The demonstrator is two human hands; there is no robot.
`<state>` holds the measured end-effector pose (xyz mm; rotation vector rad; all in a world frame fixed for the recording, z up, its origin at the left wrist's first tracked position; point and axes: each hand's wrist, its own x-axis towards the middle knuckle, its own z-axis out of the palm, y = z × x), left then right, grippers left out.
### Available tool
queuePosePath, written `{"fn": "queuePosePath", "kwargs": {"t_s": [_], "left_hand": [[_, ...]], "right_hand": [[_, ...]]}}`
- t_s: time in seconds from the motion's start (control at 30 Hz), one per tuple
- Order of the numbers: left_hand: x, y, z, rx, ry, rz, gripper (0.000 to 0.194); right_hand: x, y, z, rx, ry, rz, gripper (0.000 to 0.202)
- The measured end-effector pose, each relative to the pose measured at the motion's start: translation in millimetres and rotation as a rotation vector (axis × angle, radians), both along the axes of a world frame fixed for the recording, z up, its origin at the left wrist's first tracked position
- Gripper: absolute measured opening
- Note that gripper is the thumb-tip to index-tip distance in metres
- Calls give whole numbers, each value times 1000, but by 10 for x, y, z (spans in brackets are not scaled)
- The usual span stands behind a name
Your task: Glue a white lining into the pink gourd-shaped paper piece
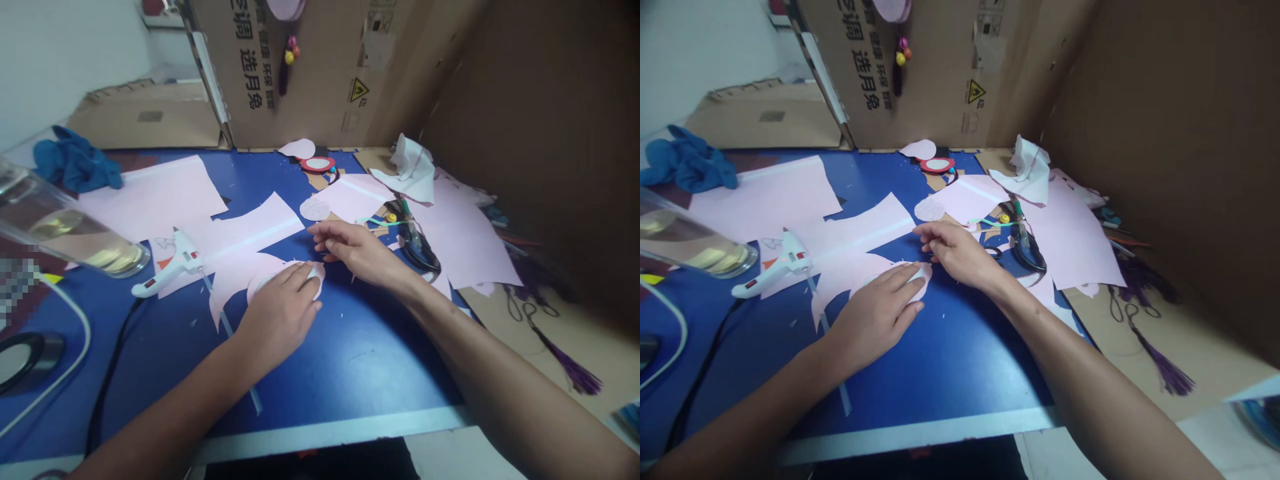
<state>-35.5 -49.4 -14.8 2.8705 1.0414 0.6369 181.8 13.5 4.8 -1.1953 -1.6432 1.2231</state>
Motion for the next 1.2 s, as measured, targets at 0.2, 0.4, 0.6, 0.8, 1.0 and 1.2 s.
{"fn": "queuePosePath", "kwargs": {"t_s": [0.2,0.4,0.6,0.8,1.0,1.2], "left_hand": [[0,0,2,-33,-25,2,34],[-2,-2,4,-46,-8,13,33],[3,1,19,-37,-3,6,34],[2,-4,24,-70,-6,12,35],[5,-7,16,-32,1,6,33],[5,-5,25,-36,2,13,34]], "right_hand": [[-5,-5,-4,-9,-12,20,40],[-1,2,-17,4,-4,28,39],[5,-11,-8,10,10,38,35],[-8,-13,-6,1,7,41,37],[-9,-15,4,42,-45,30,38],[-7,-15,-2,19,6,49,34]]}}
